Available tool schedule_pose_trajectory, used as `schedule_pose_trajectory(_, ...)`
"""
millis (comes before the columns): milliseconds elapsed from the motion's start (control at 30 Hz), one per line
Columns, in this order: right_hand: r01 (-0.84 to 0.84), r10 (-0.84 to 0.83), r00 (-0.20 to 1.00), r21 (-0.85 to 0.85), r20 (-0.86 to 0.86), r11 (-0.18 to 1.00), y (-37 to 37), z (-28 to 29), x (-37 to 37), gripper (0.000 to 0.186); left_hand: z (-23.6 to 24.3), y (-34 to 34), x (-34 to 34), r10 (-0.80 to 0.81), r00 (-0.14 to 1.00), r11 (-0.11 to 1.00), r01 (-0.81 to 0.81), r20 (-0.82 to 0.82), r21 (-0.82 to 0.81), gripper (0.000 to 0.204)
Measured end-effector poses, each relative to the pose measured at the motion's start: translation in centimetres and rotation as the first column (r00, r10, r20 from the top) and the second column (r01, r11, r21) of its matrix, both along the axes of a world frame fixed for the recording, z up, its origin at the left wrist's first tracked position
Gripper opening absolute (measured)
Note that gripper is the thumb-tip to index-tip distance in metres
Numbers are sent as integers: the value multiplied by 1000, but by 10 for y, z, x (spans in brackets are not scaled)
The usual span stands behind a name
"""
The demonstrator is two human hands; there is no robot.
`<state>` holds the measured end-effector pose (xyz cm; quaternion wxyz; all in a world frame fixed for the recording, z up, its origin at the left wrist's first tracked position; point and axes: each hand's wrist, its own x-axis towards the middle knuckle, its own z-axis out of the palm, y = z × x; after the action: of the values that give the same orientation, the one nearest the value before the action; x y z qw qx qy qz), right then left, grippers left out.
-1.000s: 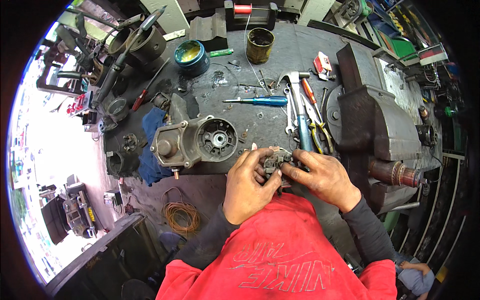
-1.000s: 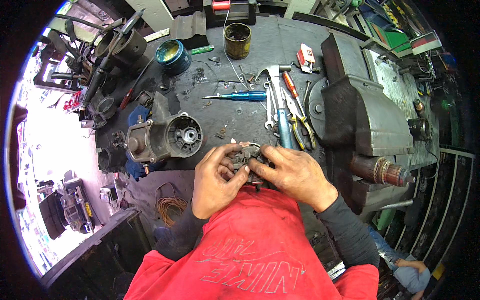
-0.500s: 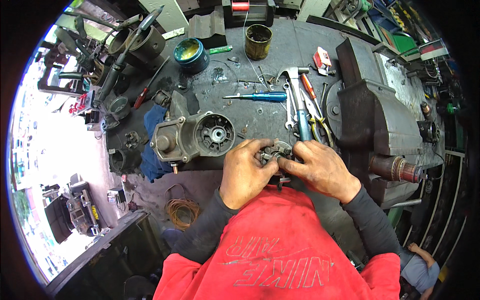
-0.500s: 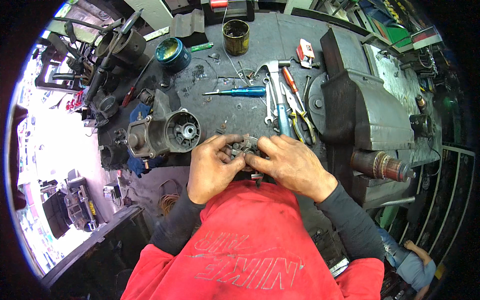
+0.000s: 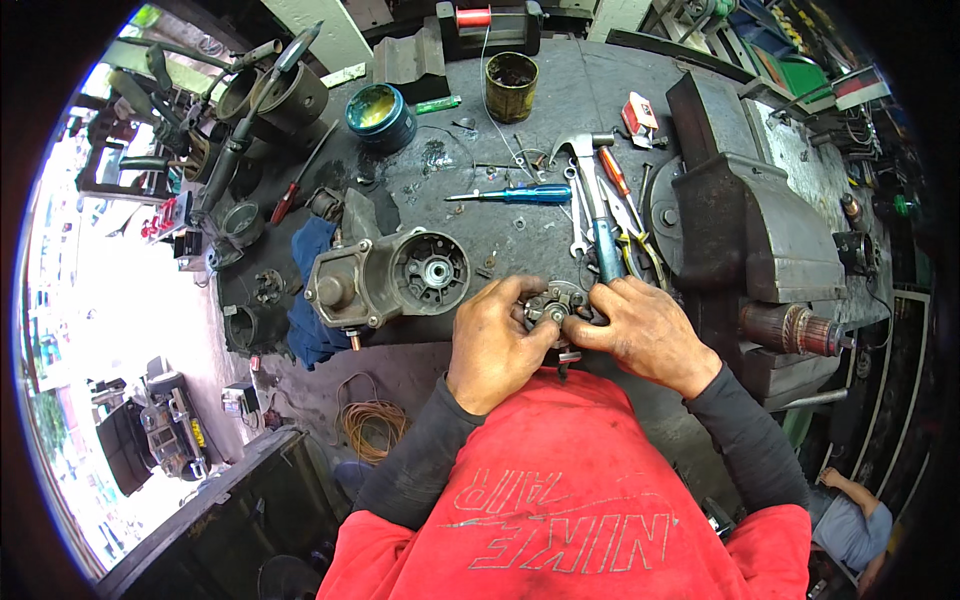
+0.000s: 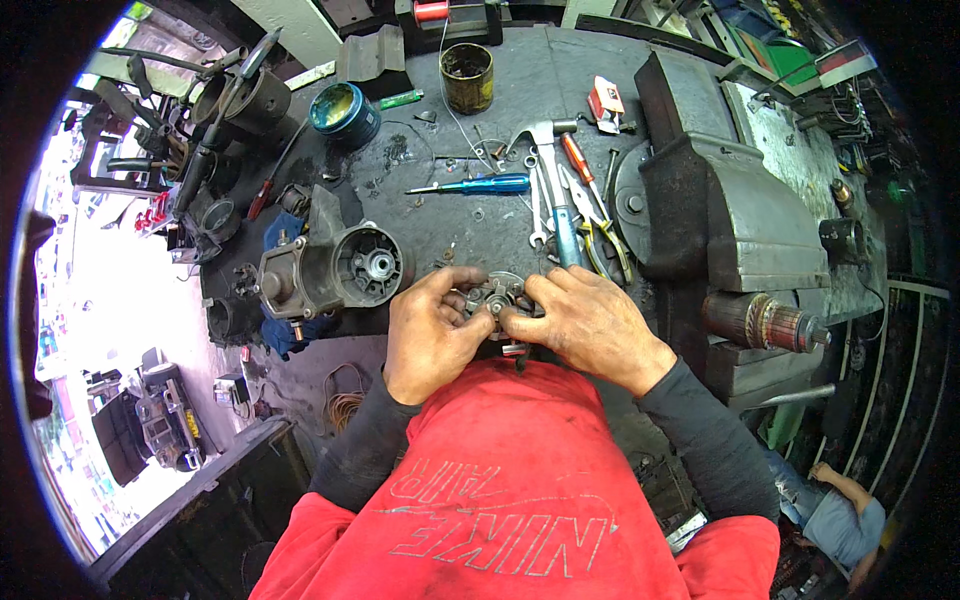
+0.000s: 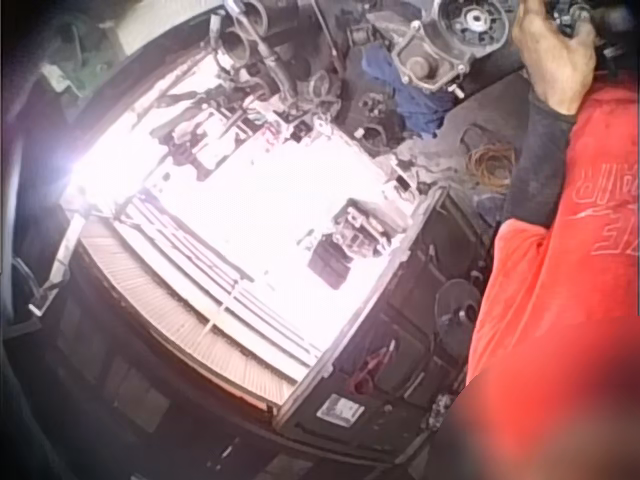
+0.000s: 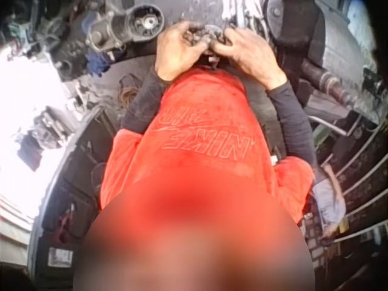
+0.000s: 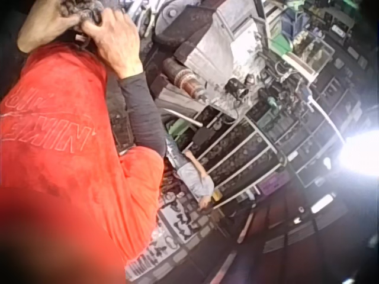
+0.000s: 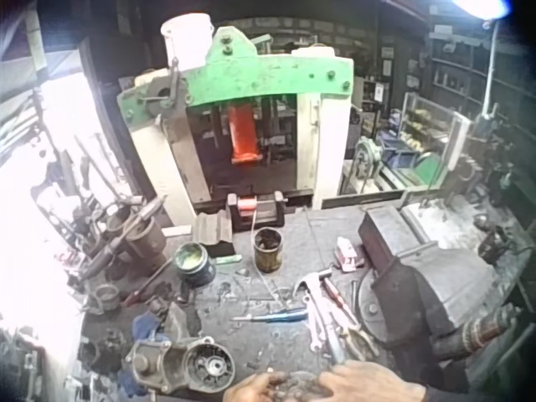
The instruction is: The person disassembles a mechanical component, likely a starter motor, using pliers and a screwdriver. They remove small parts, inspect the assembly, and use a grinding machine to clean or shape a piece. The person then reassembles the component on a workbench.
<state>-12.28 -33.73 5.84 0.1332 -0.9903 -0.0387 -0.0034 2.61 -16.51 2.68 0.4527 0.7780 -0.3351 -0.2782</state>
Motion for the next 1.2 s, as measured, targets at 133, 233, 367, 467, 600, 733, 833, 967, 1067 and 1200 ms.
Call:
schedule_pose_trajectory(133, -26, 27, 999, 24, -18, 999, -2, -8, -2, 20, 3, 5, -8, 62, 993, 998, -60, -99, 24, 50)
schedule_pose_trajectory(233, -41, 41, 999, 35, 10, 999, -2, -10, -7, 18, 7, 8, -18, 80, 995, 997, -79, -66, 14, 53)
schedule_pose_trajectory(367, -33, 33, 999, 92, -5, 995, -1, -9, -12, 20, 8, 8, -18, 69, 993, 996, -63, -92, 62, 50)
schedule_pose_trajectory(467, -24, 32, 998, 139, -55, 990, 0, -6, -12, 21, 11, 4, -12, 83, 988, 990, -68, -130, 120, 46)
schedule_pose_trajectory(600, -20, 31, 997, 164, -68, 986, -2, -3, -11, 23, 21, 0, 0, 36, 991, 976, -7, -132, 217, 44)
schedule_pose_trajectory(733, -19, 34, 995, 163, -95, 986, -2, -2, -12, 25, 27, -6, 10, -118, 986, 951, 147, -122, 271, 55)
schedule_pose_trajectory(833, 1, 15, 997, 192, -82, 981, -1, -5, -12, 26, 25, -7, 13, -156, 983, 956, 175, -96, 237, 62)
schedule_pose_trajectory(967, 28, -6, 995, 215, -103, 976, -2, -10, -10, 28, 13, -7, 15, -134, 972, 975, 164, -196, 149, 67)
schedule_pose_trajectory(1067, 35, -18, 997, 210, -80, 977, -3, -11, -7, 29, 4, -7, 15, -55, 953, 983, 103, -298, 151, 72)
schedule_pose_trajectory(1200, 43, -8, 989, 235, -146, 971, -7, -11, -6, 29, 2, -5, 4, 104, 939, 992, -75, -327, 100, 63)
